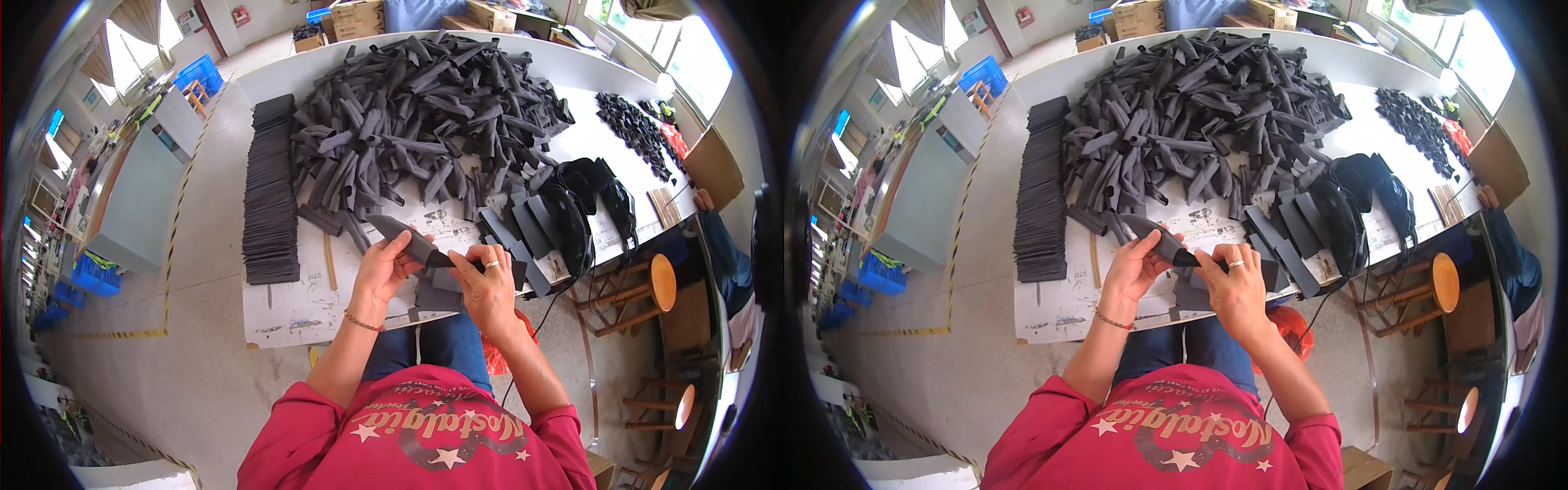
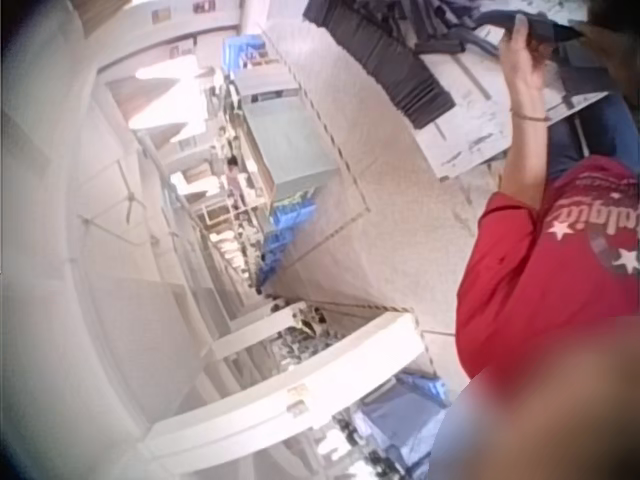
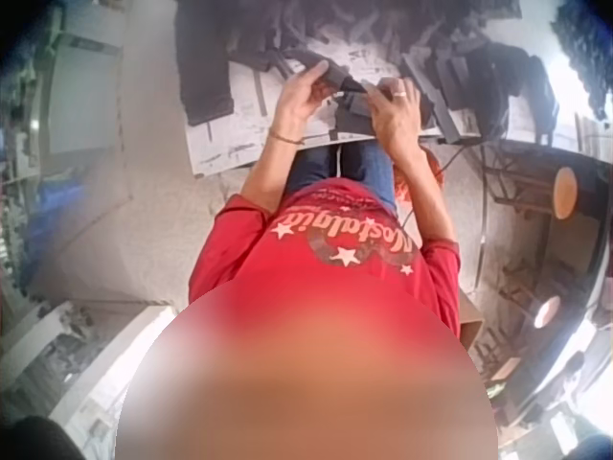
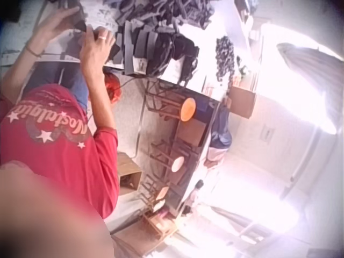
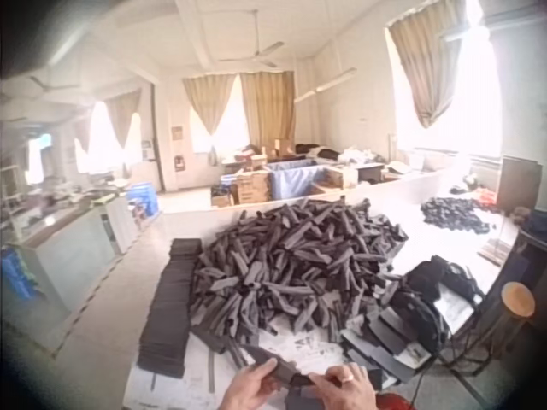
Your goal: Inspecting and sorting rectangular foam pieces on a workbench in a factory setting.
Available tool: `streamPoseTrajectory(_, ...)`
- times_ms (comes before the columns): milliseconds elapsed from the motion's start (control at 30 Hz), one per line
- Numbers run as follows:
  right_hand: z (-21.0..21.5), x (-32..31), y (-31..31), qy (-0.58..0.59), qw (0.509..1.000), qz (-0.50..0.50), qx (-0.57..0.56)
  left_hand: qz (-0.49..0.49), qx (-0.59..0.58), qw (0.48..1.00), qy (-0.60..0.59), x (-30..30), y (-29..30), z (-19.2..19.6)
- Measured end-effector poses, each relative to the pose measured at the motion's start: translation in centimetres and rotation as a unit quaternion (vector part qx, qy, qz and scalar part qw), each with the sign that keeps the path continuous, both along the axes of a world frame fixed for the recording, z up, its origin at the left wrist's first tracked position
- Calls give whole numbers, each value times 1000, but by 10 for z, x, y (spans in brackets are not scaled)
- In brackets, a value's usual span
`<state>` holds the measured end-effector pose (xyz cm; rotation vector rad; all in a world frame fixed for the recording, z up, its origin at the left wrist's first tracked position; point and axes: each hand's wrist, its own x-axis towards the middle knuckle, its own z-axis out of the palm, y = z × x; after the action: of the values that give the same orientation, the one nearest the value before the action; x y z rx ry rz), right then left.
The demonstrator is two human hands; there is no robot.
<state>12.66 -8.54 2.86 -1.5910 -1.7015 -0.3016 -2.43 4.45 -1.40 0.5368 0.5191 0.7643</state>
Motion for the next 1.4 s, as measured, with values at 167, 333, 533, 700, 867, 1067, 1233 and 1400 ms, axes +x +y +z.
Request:
streamPoseTrajectory(167, -2, 3, 1, -84, 996, -15, 3, -20, -5, 1000, -14, 1, -2, 0)
streamPoseTrajectory(333, -7, -1, 1, -112, 993, -35, -3, 10, 27, 1000, -8, 6, -13, 7)
streamPoseTrajectory(533, -3, -17, 5, -60, 996, -69, -5, 103, 119, 987, 31, 15, -36, 25)
streamPoseTrajectory(700, -14, -39, 9, 99, 995, -13, 7, 45, 123, 989, -69, 18, -33, 23)
streamPoseTrajectory(867, -21, -42, 17, 133, 990, 15, 44, 39, 98, 986, -127, 30, -36, 7)
streamPoseTrajectory(1067, -16, -32, 6, 60, 997, -22, -50, 75, 100, 986, -111, 22, -29, 6)
streamPoseTrajectory(1233, -18, -25, 6, 80, 996, 33, -23, 69, 107, 982, -141, 26, -33, 10)
streamPoseTrajectory(1400, -19, -26, 15, 63, 996, 66, -15, 55, 102, 983, -140, 29, -41, 6)
